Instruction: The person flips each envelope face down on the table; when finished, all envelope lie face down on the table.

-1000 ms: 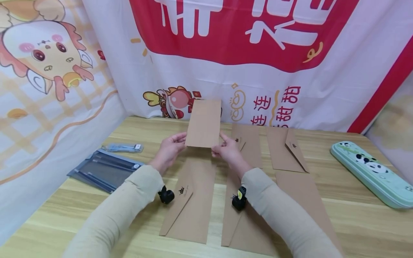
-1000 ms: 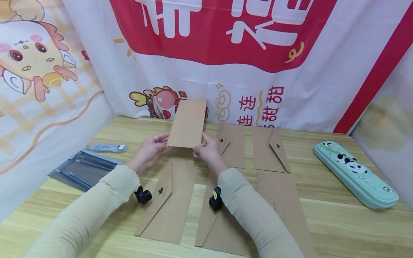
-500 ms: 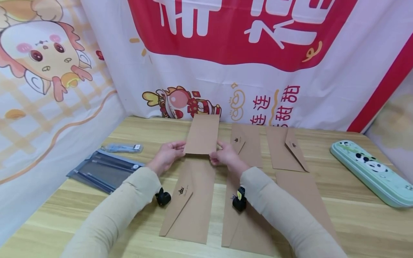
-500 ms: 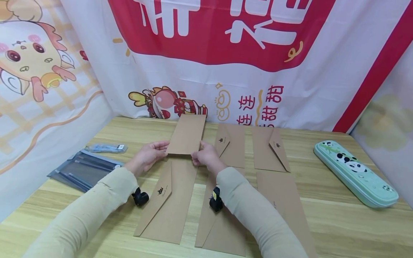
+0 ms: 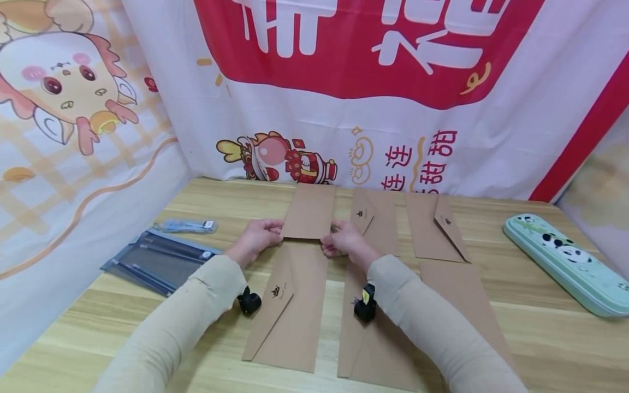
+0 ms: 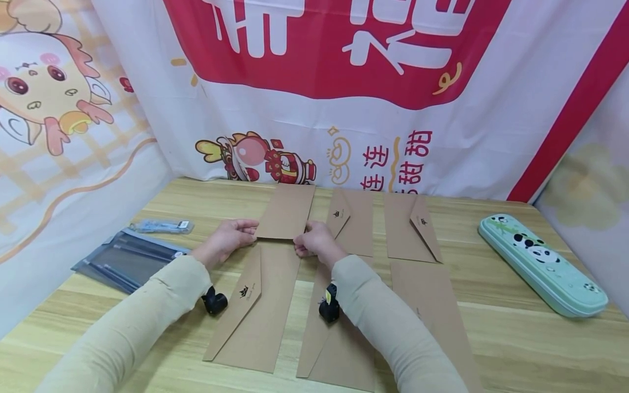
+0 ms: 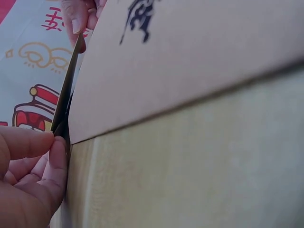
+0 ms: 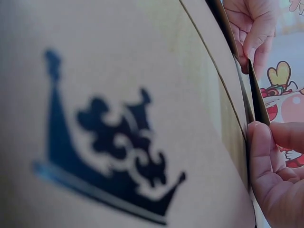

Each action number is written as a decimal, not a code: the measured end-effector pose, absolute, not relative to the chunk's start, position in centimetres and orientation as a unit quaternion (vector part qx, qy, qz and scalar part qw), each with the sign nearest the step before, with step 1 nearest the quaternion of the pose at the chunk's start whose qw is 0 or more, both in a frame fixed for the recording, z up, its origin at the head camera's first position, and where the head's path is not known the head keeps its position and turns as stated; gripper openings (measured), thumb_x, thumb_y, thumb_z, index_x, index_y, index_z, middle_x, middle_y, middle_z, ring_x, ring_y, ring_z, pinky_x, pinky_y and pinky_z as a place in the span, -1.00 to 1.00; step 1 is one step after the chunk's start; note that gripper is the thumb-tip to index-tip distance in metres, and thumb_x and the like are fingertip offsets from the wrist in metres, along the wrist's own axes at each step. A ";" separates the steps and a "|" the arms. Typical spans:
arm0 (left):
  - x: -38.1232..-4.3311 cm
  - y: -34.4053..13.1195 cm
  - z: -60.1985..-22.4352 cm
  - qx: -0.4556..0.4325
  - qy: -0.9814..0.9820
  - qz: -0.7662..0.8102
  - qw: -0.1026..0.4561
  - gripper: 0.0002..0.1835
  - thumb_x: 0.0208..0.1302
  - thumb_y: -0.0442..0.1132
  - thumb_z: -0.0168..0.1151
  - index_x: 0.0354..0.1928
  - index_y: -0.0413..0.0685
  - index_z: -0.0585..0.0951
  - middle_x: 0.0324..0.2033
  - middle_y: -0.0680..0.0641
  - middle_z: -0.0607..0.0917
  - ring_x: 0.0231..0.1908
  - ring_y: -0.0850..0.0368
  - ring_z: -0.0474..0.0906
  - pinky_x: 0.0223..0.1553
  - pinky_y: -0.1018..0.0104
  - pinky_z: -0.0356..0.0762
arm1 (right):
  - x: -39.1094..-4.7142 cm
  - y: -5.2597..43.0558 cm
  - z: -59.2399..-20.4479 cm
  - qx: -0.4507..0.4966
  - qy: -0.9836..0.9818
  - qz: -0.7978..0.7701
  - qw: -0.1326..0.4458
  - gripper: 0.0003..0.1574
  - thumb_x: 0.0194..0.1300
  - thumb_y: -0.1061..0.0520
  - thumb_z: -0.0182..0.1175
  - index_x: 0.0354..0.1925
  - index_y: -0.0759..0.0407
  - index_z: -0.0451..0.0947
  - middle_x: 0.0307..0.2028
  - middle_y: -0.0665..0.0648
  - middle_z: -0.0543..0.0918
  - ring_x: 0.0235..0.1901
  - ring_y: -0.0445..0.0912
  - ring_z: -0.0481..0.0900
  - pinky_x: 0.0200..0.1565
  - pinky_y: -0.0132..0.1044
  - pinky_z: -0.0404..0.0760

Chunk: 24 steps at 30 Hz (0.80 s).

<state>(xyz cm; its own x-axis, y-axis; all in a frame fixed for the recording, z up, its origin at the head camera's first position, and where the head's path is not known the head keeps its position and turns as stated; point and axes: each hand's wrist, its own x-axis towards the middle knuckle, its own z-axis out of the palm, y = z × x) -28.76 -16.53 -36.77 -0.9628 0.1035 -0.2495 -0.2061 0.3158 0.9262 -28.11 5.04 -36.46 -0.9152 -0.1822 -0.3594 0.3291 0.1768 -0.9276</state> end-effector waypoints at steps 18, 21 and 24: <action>-28.0 -16.8 -35.6 -0.056 0.879 0.449 0.149 -0.43 0.13 -0.37 0.18 0.24 -0.13 0.36 -0.16 -0.15 0.56 -0.33 0.10 0.47 -0.37 0.40 0.47 | -27.9 5.1 -36.1 0.055 0.754 -0.618 0.216 -0.03 0.16 0.45 0.11 0.42 0.22 -0.12 -0.53 0.17 0.58 -0.63 -0.14 0.54 -0.54 -0.41 0.61; -27.9 -16.8 -35.4 -0.055 0.879 0.450 0.149 -0.42 0.12 -0.37 0.19 0.24 -0.14 0.35 -0.14 -0.17 0.56 -0.31 0.09 0.48 -0.33 0.38 0.49 | -27.9 5.3 -35.8 0.054 0.750 -0.622 0.218 -0.03 0.16 0.45 0.10 0.42 0.22 -0.12 -0.50 0.19 0.58 -0.64 -0.14 0.53 -0.53 -0.40 0.61; -27.8 -16.8 -35.1 -0.055 0.876 0.457 0.146 -0.40 0.09 -0.39 0.19 0.23 -0.14 0.34 -0.19 -0.15 0.56 -0.31 0.09 0.48 -0.30 0.37 0.50 | -27.8 5.5 -35.2 0.049 0.750 -0.625 0.212 -0.04 0.17 0.44 0.09 0.43 0.21 -0.12 -0.44 0.24 0.59 -0.65 -0.14 0.52 -0.52 -0.39 0.61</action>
